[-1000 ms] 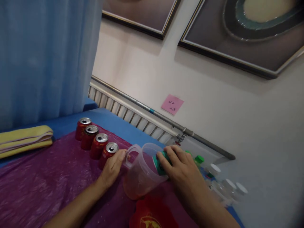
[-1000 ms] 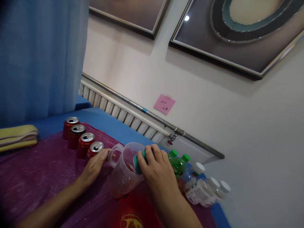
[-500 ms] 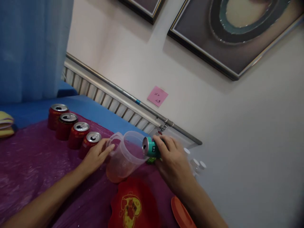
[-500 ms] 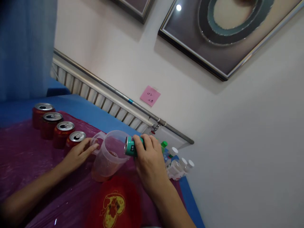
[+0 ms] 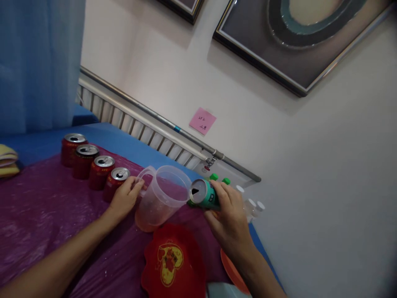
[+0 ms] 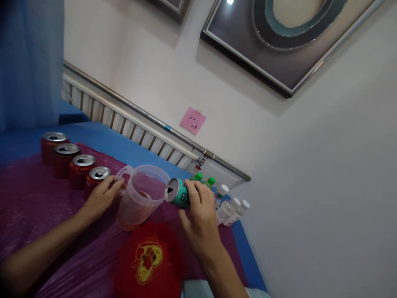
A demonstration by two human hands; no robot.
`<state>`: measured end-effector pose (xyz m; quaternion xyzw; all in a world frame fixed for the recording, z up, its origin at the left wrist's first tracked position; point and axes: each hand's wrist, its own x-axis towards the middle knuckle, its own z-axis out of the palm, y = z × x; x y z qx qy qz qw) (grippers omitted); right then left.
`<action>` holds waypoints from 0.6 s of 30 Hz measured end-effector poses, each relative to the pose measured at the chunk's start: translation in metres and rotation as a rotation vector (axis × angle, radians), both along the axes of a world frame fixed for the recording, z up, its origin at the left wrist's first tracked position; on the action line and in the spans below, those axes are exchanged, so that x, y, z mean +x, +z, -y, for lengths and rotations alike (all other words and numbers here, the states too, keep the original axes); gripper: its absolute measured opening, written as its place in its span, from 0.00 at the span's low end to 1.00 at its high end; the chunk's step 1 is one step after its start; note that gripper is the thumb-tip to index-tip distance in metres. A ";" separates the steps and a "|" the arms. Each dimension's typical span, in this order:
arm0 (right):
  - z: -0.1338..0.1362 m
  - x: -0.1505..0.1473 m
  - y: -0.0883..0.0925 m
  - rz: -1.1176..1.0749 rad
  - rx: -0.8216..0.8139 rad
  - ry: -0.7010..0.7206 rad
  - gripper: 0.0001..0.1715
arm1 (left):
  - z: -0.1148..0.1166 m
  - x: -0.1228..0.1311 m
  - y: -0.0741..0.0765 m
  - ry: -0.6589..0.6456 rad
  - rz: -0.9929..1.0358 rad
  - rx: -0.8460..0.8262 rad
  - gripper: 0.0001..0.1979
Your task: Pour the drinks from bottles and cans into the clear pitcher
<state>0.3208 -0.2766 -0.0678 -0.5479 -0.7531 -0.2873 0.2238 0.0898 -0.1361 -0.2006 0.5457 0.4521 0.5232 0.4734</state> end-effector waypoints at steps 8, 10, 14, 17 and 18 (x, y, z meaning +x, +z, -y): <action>0.013 0.006 -0.006 -0.197 0.064 -0.046 0.37 | 0.011 0.001 0.009 0.053 -0.050 -0.037 0.17; 0.019 0.000 -0.008 -0.338 0.052 -0.067 0.37 | 0.010 0.002 0.009 0.037 -0.065 -0.041 0.17; 0.040 -0.022 -0.028 -0.545 -0.082 -0.069 0.38 | 0.015 -0.002 0.017 0.056 -0.117 0.011 0.20; 0.060 -0.032 -0.057 -0.580 -0.104 -0.058 0.42 | 0.038 -0.009 0.036 0.164 -0.131 0.198 0.27; 0.065 -0.032 -0.067 -0.569 -0.097 -0.063 0.44 | 0.050 -0.011 0.044 0.179 -0.126 0.291 0.26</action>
